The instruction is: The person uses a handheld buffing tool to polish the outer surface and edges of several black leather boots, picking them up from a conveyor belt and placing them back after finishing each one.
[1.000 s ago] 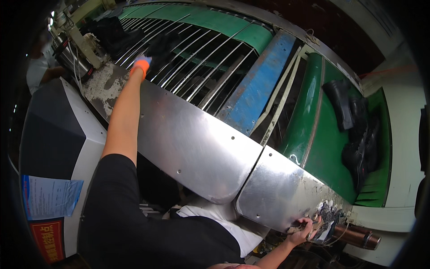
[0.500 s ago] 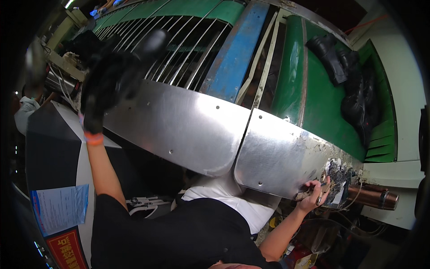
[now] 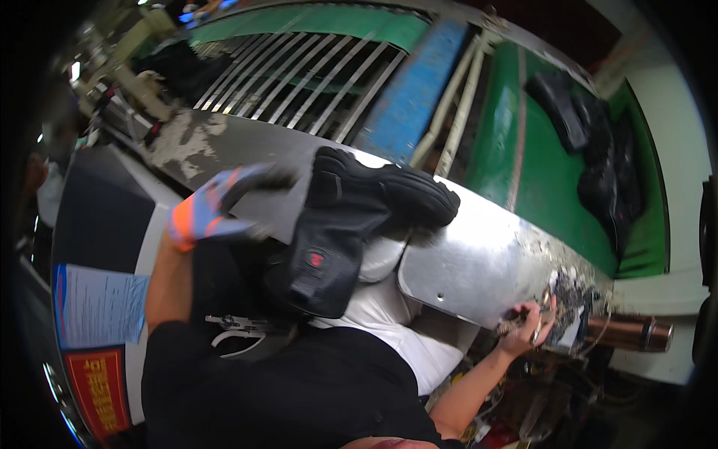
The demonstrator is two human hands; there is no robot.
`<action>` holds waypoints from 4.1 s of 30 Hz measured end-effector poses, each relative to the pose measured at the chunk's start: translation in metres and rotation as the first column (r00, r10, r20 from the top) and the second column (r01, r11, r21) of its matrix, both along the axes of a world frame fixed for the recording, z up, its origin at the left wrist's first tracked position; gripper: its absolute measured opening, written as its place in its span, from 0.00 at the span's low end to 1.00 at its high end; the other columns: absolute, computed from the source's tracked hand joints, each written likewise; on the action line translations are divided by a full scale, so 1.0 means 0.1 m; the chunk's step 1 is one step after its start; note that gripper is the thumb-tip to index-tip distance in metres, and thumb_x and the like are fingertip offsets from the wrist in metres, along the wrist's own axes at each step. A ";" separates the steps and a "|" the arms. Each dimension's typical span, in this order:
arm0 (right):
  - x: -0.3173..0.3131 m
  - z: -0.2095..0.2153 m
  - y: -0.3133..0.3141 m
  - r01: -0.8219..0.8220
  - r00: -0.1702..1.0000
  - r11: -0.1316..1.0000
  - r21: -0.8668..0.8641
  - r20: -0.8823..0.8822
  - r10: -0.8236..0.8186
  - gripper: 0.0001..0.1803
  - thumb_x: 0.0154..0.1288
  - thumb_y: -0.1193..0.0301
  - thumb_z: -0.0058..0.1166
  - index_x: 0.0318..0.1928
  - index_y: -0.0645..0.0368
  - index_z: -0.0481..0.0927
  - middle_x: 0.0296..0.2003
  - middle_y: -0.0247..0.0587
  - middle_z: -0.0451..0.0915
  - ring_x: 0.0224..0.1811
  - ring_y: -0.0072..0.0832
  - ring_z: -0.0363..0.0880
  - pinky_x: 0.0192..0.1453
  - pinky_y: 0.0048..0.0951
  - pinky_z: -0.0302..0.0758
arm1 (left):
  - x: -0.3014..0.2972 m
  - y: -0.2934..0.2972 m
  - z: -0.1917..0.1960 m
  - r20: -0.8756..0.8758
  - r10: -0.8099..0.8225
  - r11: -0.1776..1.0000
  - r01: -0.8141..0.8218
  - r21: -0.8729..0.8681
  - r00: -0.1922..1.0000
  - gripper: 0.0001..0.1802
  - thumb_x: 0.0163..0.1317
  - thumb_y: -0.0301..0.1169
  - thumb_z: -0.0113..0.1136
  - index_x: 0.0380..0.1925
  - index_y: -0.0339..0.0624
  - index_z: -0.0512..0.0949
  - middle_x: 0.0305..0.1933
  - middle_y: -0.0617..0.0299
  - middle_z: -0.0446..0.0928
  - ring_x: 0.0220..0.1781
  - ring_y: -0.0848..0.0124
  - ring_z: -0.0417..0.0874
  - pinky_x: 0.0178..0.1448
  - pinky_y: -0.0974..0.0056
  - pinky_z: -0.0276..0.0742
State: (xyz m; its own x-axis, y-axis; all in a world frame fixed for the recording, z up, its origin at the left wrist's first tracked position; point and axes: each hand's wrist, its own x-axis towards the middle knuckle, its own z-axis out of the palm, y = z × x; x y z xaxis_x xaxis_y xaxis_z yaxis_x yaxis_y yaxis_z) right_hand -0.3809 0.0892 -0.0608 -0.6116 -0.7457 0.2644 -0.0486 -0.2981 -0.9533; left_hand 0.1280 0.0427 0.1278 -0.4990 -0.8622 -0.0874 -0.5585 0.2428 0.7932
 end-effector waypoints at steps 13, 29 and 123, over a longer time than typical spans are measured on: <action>-0.02 0.04 0.04 -0.009 0.999 0.999 -0.034 0.031 0.010 0.33 0.64 0.70 0.46 0.67 0.75 0.58 0.25 0.38 0.73 0.27 0.25 0.71 0.34 0.25 0.71 | -2.34 -1.01 -0.95 0.679 -0.060 0.645 0.547 -0.533 0.732 0.25 0.54 0.36 0.63 0.52 0.41 0.74 0.47 0.52 0.75 0.51 0.55 0.78 0.55 0.51 0.75; -0.04 -0.03 0.00 0.325 0.907 0.946 0.024 0.277 -0.318 0.12 0.69 0.68 0.49 0.48 0.60 0.74 0.29 0.34 0.76 0.29 0.23 0.72 0.35 0.25 0.69 | -1.35 -0.97 -0.50 -0.834 -0.204 0.913 -0.209 -0.351 0.512 0.39 0.42 0.35 0.80 0.56 0.35 0.75 0.54 0.55 0.77 0.58 0.66 0.77 0.67 0.60 0.71; 1.17 0.37 0.72 -0.699 0.626 0.685 0.205 0.639 0.447 0.22 0.70 0.76 0.48 0.63 0.66 0.65 0.25 0.31 0.72 0.20 0.13 0.66 0.25 0.19 0.65 | -1.81 0.59 -1.52 -0.354 0.619 0.118 0.363 0.924 0.701 0.46 0.66 0.67 0.41 0.69 0.40 0.60 0.60 0.45 0.75 0.60 0.54 0.79 0.61 0.52 0.79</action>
